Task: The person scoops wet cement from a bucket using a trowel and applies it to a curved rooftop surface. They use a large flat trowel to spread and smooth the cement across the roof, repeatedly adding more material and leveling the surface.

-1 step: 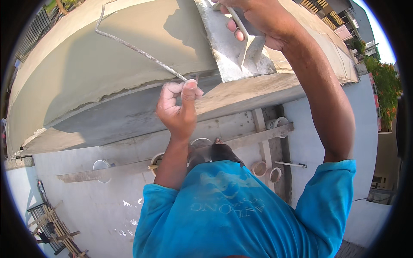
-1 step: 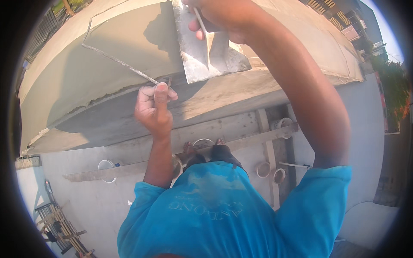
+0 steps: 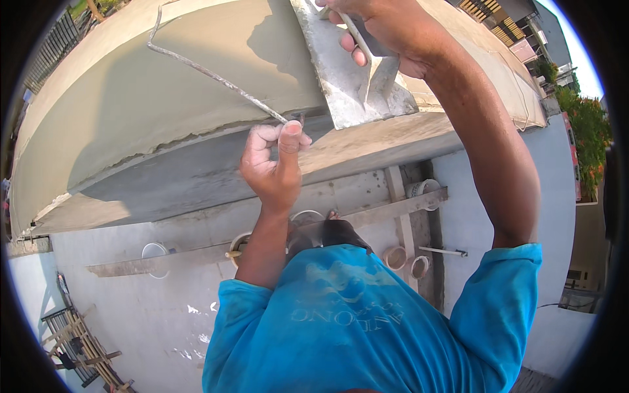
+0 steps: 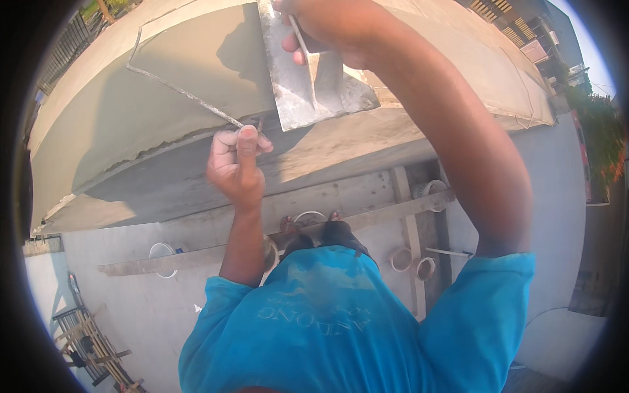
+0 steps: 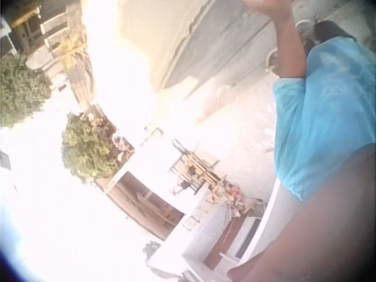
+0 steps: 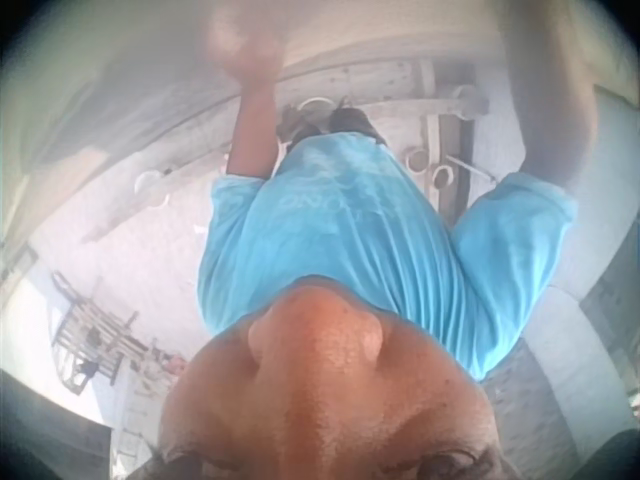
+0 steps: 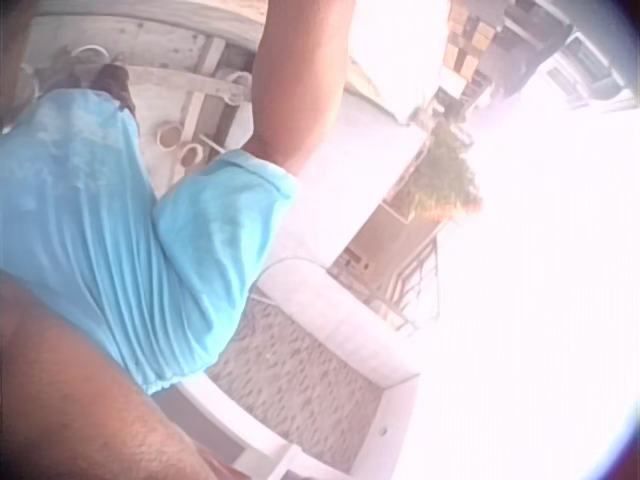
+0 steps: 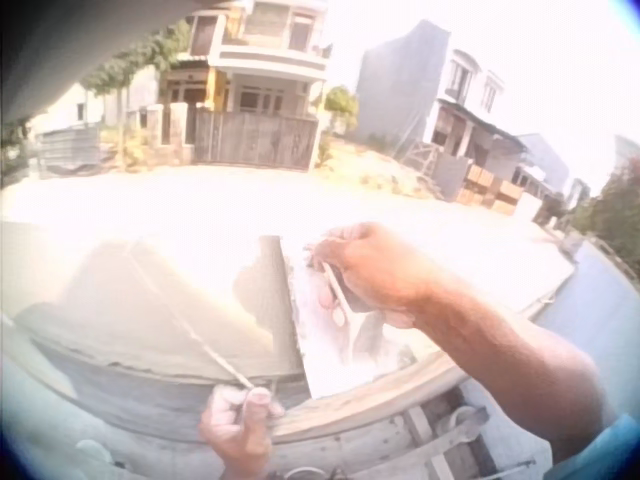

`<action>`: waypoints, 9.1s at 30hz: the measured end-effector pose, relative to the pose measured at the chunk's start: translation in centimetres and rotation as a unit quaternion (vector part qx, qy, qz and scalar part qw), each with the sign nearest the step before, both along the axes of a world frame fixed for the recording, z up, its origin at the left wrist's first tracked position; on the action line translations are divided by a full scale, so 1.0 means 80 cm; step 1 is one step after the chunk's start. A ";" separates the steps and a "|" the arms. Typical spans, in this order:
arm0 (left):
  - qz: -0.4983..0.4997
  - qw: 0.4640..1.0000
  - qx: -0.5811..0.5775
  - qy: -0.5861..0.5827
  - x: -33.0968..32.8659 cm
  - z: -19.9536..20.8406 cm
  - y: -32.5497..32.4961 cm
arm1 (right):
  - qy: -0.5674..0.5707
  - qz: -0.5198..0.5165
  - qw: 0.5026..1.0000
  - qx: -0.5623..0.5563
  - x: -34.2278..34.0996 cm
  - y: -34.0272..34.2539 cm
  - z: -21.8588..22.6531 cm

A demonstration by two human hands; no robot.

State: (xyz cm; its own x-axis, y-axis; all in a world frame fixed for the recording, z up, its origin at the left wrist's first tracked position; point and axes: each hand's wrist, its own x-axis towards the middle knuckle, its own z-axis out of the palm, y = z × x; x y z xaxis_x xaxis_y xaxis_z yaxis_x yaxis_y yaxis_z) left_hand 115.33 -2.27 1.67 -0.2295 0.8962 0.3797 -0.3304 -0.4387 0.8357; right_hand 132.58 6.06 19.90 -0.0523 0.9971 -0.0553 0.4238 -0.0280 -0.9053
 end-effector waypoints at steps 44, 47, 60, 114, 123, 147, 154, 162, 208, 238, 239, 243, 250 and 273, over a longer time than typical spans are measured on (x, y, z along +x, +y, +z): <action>-0.007 1.000 0.012 -0.016 -0.007 0.000 0.005 | -0.089 -0.001 0.996 -0.024 -0.022 -0.050 0.037; -0.002 1.000 0.007 -0.013 -0.006 0.002 0.007 | -0.163 0.048 0.985 -0.029 -0.070 -0.038 0.040; 0.046 0.999 0.023 -0.007 -0.001 -0.004 0.009 | -0.315 0.040 0.947 0.047 0.000 -0.037 0.022; 0.251 0.965 -0.077 0.002 -0.008 -0.011 0.005 | -0.183 -0.366 0.907 -0.102 0.705 -0.121 -0.006; 0.198 0.977 -0.058 -0.050 -0.002 -0.005 0.002 | -0.204 -0.285 0.930 -0.113 0.591 -0.118 -0.008; 0.142 0.987 -0.072 -0.027 -0.016 -0.010 -0.007 | -0.222 -0.384 0.886 -0.138 0.649 -0.111 -0.012; 0.112 0.988 -0.084 -0.061 -0.008 -0.002 -0.007 | -0.144 -0.316 0.926 -0.144 0.518 -0.101 0.000; 0.033 0.990 -0.041 -0.131 -0.009 -0.024 -0.003 | -0.152 -0.160 0.967 -0.131 0.271 -0.052 0.003; 0.017 0.991 -0.071 -0.109 0.007 0.009 -0.002 | -0.219 0.105 0.967 0.081 0.119 -0.313 -0.027; 0.061 0.990 -0.096 -0.084 0.018 0.028 -0.010 | -0.510 0.251 0.760 0.315 0.098 -0.018 -0.007; 0.063 0.990 -0.102 -0.081 0.017 0.029 -0.011 | -0.510 0.253 0.760 0.315 0.099 -0.014 -0.008; 0.060 0.990 -0.094 -0.084 0.015 0.025 -0.009 | -0.531 0.220 0.774 0.267 0.108 -0.010 -0.012; 0.010 0.993 -0.080 -0.087 0.014 0.018 -0.007 | -0.515 0.011 0.847 0.130 0.262 -0.048 0.024; -0.086 0.991 -0.062 -0.085 -0.012 0.015 0.003 | -0.571 0.275 0.722 0.278 -0.082 0.026 -0.015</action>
State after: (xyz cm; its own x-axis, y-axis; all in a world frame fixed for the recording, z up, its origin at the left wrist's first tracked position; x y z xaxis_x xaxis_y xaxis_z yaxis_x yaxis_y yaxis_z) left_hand 114.37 -2.04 2.85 -0.1213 0.9651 0.2321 -0.5323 -0.2606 0.8054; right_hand 125.98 8.12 18.68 -0.6862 0.7269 0.0253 0.7107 0.6626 0.2364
